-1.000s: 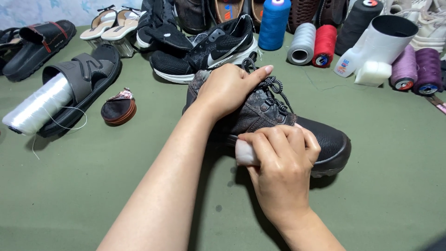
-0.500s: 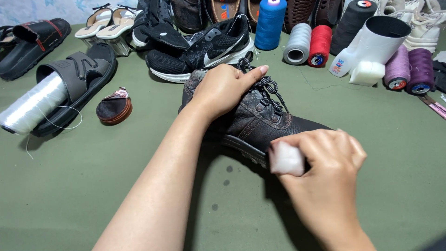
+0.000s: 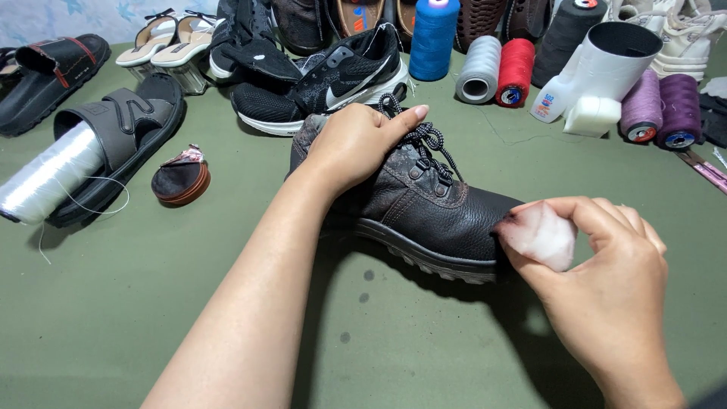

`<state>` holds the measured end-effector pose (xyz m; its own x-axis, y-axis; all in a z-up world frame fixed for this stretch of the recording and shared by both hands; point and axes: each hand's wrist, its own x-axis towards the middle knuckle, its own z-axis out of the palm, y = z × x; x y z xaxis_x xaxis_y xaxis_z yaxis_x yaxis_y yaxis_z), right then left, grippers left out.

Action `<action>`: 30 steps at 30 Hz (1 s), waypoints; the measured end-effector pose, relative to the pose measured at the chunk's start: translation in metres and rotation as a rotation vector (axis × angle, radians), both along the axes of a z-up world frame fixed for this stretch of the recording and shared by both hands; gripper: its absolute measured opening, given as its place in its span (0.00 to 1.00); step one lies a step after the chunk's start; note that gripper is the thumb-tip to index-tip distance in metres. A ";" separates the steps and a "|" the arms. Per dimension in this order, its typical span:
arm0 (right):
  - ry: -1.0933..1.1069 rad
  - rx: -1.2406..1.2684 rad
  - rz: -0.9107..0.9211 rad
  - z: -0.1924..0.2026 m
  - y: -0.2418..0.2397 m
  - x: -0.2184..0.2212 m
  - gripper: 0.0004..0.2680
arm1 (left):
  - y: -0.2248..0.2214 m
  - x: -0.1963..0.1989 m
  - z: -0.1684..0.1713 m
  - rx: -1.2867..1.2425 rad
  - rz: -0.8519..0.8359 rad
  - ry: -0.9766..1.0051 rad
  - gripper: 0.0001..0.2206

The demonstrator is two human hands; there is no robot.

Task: Polishing a brown leather boot using a sponge to apply a cleaning or polishing agent.

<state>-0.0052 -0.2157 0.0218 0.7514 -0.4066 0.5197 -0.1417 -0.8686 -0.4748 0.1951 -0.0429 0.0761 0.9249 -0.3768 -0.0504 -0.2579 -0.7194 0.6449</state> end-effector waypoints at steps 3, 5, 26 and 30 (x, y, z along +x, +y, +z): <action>-0.006 0.005 0.009 0.000 -0.003 0.000 0.07 | 0.000 -0.001 0.001 -0.002 0.000 0.005 0.33; -0.008 0.007 0.014 0.000 -0.004 -0.001 0.07 | 0.000 -0.001 0.000 -0.001 0.003 0.008 0.34; 0.004 0.267 -0.021 0.012 0.002 -0.002 0.08 | 0.002 -0.001 -0.002 -0.015 -0.001 -0.023 0.34; -0.001 0.297 -0.016 0.010 0.004 -0.003 0.07 | 0.003 -0.006 -0.002 0.002 0.004 -0.030 0.34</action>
